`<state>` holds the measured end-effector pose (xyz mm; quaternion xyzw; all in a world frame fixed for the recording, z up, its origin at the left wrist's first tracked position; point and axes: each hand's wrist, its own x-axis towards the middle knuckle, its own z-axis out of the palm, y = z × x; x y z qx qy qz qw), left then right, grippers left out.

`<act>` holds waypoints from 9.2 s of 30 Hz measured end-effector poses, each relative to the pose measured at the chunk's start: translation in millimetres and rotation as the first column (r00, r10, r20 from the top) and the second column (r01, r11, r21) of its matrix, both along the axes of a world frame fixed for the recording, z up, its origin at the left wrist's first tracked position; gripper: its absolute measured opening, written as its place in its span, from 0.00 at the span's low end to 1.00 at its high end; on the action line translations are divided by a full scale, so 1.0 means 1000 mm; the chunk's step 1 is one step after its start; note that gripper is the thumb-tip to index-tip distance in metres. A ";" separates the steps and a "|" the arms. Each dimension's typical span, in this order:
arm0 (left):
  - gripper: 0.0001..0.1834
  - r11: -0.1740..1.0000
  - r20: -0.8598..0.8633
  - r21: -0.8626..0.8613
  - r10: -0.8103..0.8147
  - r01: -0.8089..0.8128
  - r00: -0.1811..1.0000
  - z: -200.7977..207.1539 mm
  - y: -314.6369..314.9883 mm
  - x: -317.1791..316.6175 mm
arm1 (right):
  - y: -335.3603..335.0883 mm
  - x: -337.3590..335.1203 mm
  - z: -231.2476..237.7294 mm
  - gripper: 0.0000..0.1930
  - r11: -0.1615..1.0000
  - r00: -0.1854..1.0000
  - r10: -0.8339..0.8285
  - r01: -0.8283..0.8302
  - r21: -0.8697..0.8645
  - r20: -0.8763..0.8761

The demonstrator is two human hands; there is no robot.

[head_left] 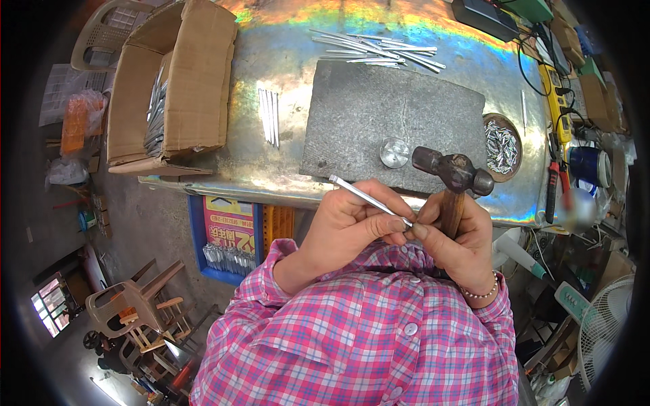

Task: The person stamps metal strips one by one by positioning each piece over a small die on a block and striking a metal punch with a hammer.

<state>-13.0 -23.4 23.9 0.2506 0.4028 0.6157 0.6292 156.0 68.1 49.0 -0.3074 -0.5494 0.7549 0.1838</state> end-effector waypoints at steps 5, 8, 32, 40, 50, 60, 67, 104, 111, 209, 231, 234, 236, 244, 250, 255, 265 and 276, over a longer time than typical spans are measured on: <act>0.07 0.997 0.307 0.045 -0.080 0.069 0.948 -0.012 -0.002 -0.006 | 0.005 -0.004 0.006 0.07 0.980 0.993 0.038 -0.058 -0.188 -0.110; 0.08 0.998 0.485 0.017 -0.055 0.053 0.873 -0.013 0.000 -0.005 | 0.012 -0.001 -0.001 0.08 0.989 0.989 0.005 -0.026 -0.143 -0.151; 0.03 0.976 -0.606 0.144 0.217 -0.163 0.765 -0.014 0.038 -0.022 | 0.033 -0.010 -0.026 0.08 0.935 0.967 -0.155 0.077 0.345 0.203; 0.02 0.963 -0.694 0.224 0.264 -0.147 0.670 -0.017 0.039 -0.018 | 0.033 -0.008 -0.029 0.09 0.932 0.969 -0.160 0.085 0.353 0.187; 0.02 0.985 -0.676 0.133 0.170 -0.108 0.717 -0.013 0.038 -0.027 | 0.033 -0.007 -0.030 0.09 0.928 0.970 -0.152 0.074 0.366 0.188; 0.04 0.994 -0.675 0.087 0.113 -0.073 0.729 -0.009 0.036 -0.025 | 0.034 -0.008 -0.030 0.09 0.926 0.969 -0.158 0.079 0.370 0.189; 0.04 0.996 -0.745 0.091 0.079 -0.017 0.663 -0.009 0.037 -0.027 | 0.035 -0.006 -0.031 0.09 0.912 0.969 -0.152 0.061 0.406 0.196; 0.08 0.943 -0.944 0.316 0.300 0.108 0.137 0.003 0.044 -0.016 | 0.020 0.059 0.085 0.22 0.501 0.964 0.102 -0.262 0.825 0.244; 0.11 0.950 -0.950 0.286 0.265 0.122 0.166 0.003 0.045 -0.017 | 0.013 0.011 0.106 0.20 0.337 0.834 -0.083 -0.492 0.802 0.546; 0.12 0.847 -0.542 0.377 -0.126 0.375 0.831 0.138 0.008 -0.014 | 0.045 -0.016 -0.027 0.10 0.892 0.968 -0.114 0.001 0.452 0.223; 0.05 0.880 -0.786 -0.069 0.243 0.470 -0.569 -0.034 0.232 -0.129 | 0.048 -0.008 -0.020 0.14 0.869 0.962 -0.106 -0.033 0.494 0.250; 0.07 0.840 -0.781 -0.218 0.154 0.496 -0.605 -0.027 0.238 -0.123 | 0.049 -0.007 -0.020 0.14 0.866 0.964 -0.101 -0.037 0.499 0.247; 0.08 0.844 -0.799 -0.236 0.113 0.481 -0.590 -0.031 0.245 -0.129 | 0.049 -0.007 -0.020 0.14 0.858 0.970 -0.097 -0.031 0.513 0.221; 0.12 0.927 -0.871 -0.139 0.053 0.349 -0.489 0.004 0.215 -0.151 | 0.048 -0.008 -0.022 0.13 0.813 0.968 -0.106 -0.047 0.580 0.228; 0.06 0.948 -0.964 0.232 0.193 0.216 0.185 0.057 0.137 -0.107 | 0.049 0.005 -0.020 0.12 0.869 0.984 -0.133 0.058 0.491 0.120; 0.07 0.931 -0.906 0.320 0.247 0.174 0.344 0.041 0.067 -0.072 | 0.072 0.039 -0.012 0.10 0.803 0.940 -0.259 0.081 0.591 0.224; 0.08 0.954 -0.895 0.290 0.240 0.081 0.376 0.002 0.041 -0.046 | 0.114 0.058 -0.031 0.12 0.518 0.728 -0.491 -0.198 0.833 0.478; 0.06 0.970 -0.905 0.241 0.218 0.017 0.364 -0.010 0.035 -0.047 | 0.129 0.056 -0.054 0.09 0.469 0.694 -0.523 -0.250 0.847 0.495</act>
